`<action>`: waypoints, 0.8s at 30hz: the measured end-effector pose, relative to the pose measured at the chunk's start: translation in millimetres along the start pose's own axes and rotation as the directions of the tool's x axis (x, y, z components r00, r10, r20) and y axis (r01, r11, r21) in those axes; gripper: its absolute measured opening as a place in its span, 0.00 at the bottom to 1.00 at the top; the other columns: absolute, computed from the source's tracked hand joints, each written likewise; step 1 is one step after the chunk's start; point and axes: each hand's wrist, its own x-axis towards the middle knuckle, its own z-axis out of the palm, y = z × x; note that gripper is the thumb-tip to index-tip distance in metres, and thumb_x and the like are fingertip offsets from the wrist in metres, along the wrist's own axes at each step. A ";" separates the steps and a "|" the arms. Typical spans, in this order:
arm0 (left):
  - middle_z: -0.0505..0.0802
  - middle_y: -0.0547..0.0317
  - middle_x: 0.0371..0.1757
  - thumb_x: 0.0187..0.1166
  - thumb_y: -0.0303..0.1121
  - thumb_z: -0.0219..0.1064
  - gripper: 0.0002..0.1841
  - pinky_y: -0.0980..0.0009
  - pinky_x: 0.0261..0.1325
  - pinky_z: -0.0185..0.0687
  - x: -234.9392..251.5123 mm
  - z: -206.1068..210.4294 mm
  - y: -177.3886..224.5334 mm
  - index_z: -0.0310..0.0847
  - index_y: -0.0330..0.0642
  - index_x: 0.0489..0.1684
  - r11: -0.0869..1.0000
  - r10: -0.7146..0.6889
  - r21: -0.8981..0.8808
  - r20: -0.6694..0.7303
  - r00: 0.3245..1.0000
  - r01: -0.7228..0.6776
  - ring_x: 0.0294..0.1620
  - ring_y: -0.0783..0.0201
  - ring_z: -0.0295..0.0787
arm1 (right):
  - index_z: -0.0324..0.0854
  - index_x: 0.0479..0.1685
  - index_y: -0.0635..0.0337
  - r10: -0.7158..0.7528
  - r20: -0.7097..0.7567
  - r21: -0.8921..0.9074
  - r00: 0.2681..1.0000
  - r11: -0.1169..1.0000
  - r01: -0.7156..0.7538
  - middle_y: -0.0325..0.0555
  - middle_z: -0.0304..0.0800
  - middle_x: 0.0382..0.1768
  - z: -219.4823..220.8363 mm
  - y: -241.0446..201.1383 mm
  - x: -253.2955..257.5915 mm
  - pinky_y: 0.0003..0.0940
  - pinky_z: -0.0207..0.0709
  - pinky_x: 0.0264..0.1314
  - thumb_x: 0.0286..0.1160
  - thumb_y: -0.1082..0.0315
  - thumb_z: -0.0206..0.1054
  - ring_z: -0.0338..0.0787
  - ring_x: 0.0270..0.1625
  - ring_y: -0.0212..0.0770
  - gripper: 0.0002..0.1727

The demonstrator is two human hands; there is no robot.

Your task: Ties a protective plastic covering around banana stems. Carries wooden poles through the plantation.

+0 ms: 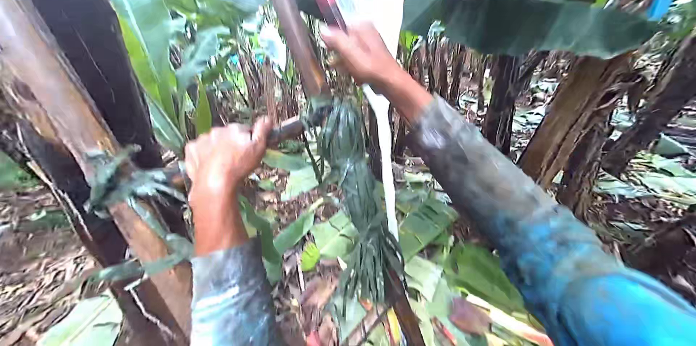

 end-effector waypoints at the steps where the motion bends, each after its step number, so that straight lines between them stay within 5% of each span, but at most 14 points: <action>1: 0.93 0.28 0.43 0.77 0.79 0.29 0.52 0.18 0.46 0.72 -1.6 -3.9 0.9 0.91 0.42 0.37 0.999 -0.032 -0.024 0.027 0.999 0.033 0.51 0.20 0.87 | 0.85 0.52 0.62 0.019 0.017 0.014 1.000 1.000 -0.020 0.47 0.93 0.38 -23.9 -0.9 -21.2 0.47 0.90 0.40 0.88 0.51 0.57 0.94 0.34 0.43 0.22; 4: 0.94 0.31 0.50 0.78 0.78 0.41 0.45 0.20 0.56 0.72 -0.7 -11.0 5.9 0.93 0.46 0.47 0.985 -0.118 -0.117 0.078 0.990 0.127 0.58 0.26 0.87 | 0.79 0.66 0.60 0.074 0.041 0.108 0.996 0.991 -0.079 0.50 0.95 0.50 -99.5 13.0 -81.5 0.43 0.93 0.38 0.93 0.54 0.52 0.96 0.37 0.45 0.22; 6: 0.91 0.31 0.58 0.84 0.66 0.52 0.35 0.24 0.66 0.70 -13.9 -14.0 31.6 0.90 0.44 0.60 0.941 -0.112 -0.332 -0.113 0.987 0.069 0.65 0.29 0.85 | 0.78 0.69 0.56 0.116 -0.007 0.076 0.993 0.990 -0.115 0.49 0.95 0.52 -149.0 33.8 -110.6 0.43 0.92 0.35 0.93 0.54 0.49 0.96 0.36 0.46 0.22; 8: 0.90 0.35 0.60 0.86 0.48 0.58 0.24 0.40 0.68 0.80 -32.8 1.4 94.0 0.86 0.36 0.63 0.830 -0.031 -0.497 -0.495 0.868 -0.253 0.64 0.39 0.87 | 0.79 0.67 0.58 0.181 -0.112 0.057 0.977 0.983 -0.175 0.50 0.96 0.47 -183.3 53.7 -124.3 0.43 0.92 0.35 0.93 0.56 0.50 0.96 0.34 0.47 0.20; 10: 0.89 0.39 0.65 0.82 0.39 0.60 0.21 0.52 0.73 0.83 -40.4 34.7 183.3 0.87 0.33 0.62 0.587 0.013 -0.601 -0.664 0.748 -0.543 0.68 0.47 0.87 | 0.78 0.68 0.61 0.229 -0.166 0.052 0.959 0.973 -0.224 0.51 0.96 0.45 -202.8 63.8 -132.4 0.41 0.92 0.34 0.92 0.59 0.51 0.96 0.32 0.47 0.20; 11: 0.83 0.36 0.75 0.80 0.41 0.64 0.26 0.50 0.79 0.76 -39.9 56.4 223.3 0.82 0.30 0.71 0.532 0.019 -0.659 -0.619 0.786 -0.532 0.77 0.43 0.79 | 0.77 0.68 0.62 0.243 -0.165 0.028 0.956 0.970 -0.242 0.50 0.97 0.44 -208.6 65.3 -136.1 0.40 0.92 0.33 0.91 0.59 0.52 0.96 0.32 0.45 0.20; 13: 0.59 0.28 0.91 0.75 0.50 0.70 0.46 0.40 0.88 0.56 -19.2 111.0 274.6 0.57 0.27 0.89 0.592 -0.054 -0.751 -0.400 0.915 -0.293 0.91 0.32 0.55 | 0.78 0.69 0.60 0.250 -0.104 -0.092 0.963 0.961 -0.260 0.47 0.97 0.45 -218.2 66.3 -142.5 0.39 0.92 0.33 0.90 0.57 0.54 0.96 0.32 0.43 0.21; 14: 0.53 0.25 0.92 0.72 0.52 0.73 0.54 0.36 0.89 0.51 -3.1 140.5 285.6 0.45 0.27 0.93 0.613 -0.113 -0.781 -0.237 0.965 -0.120 0.92 0.29 0.49 | 0.79 0.69 0.59 0.250 -0.055 -0.179 0.967 0.950 -0.256 0.46 0.96 0.44 -221.8 67.0 -145.9 0.39 0.91 0.34 0.88 0.56 0.56 0.95 0.31 0.41 0.21; 15: 0.57 0.24 0.90 0.73 0.52 0.73 0.56 0.34 0.86 0.55 11.9 170.7 290.2 0.39 0.29 0.94 0.621 -0.153 -0.783 -0.071 0.986 0.040 0.90 0.28 0.55 | 0.81 0.68 0.58 0.250 -0.005 -0.272 0.968 0.931 -0.242 0.44 0.96 0.42 -224.0 68.0 -148.9 0.40 0.91 0.34 0.87 0.54 0.59 0.94 0.31 0.40 0.21; 16: 0.70 0.24 0.83 0.78 0.50 0.70 0.51 0.34 0.80 0.65 22.4 199.6 291.0 0.41 0.31 0.94 0.636 -0.154 -0.756 0.071 0.986 0.154 0.83 0.29 0.68 | 0.83 0.64 0.56 0.256 0.044 -0.374 0.966 0.900 -0.221 0.43 0.95 0.40 -224.6 68.8 -150.7 0.41 0.90 0.35 0.85 0.53 0.60 0.93 0.30 0.40 0.20; 18: 0.89 0.34 0.67 0.89 0.46 0.56 0.30 0.37 0.69 0.79 30.6 244.7 289.8 0.67 0.35 0.83 0.677 -0.097 -0.693 0.249 0.963 0.248 0.69 0.37 0.86 | 0.86 0.55 0.53 0.281 0.134 -0.580 0.950 0.800 -0.154 0.44 0.91 0.35 -219.5 73.3 -146.3 0.50 0.85 0.40 0.83 0.52 0.62 0.90 0.33 0.43 0.17; 20: 0.90 0.37 0.65 0.93 0.44 0.48 0.24 0.39 0.70 0.79 28.1 264.7 291.0 0.78 0.37 0.75 0.702 -0.035 -0.660 0.343 0.939 0.267 0.69 0.39 0.87 | 0.86 0.56 0.51 0.365 0.220 -0.735 0.905 0.671 -0.092 0.49 0.90 0.37 -204.0 82.9 -132.6 0.60 0.80 0.47 0.83 0.51 0.61 0.90 0.40 0.51 0.17; 24: 0.89 0.37 0.67 0.93 0.43 0.48 0.23 0.40 0.71 0.78 28.5 270.2 289.5 0.80 0.36 0.71 0.724 0.045 -0.641 0.411 0.911 0.254 0.71 0.41 0.85 | 0.84 0.57 0.53 0.478 0.298 -0.887 0.826 0.458 0.055 0.57 0.91 0.42 -159.9 121.8 -90.6 0.68 0.77 0.49 0.84 0.51 0.58 0.91 0.50 0.63 0.18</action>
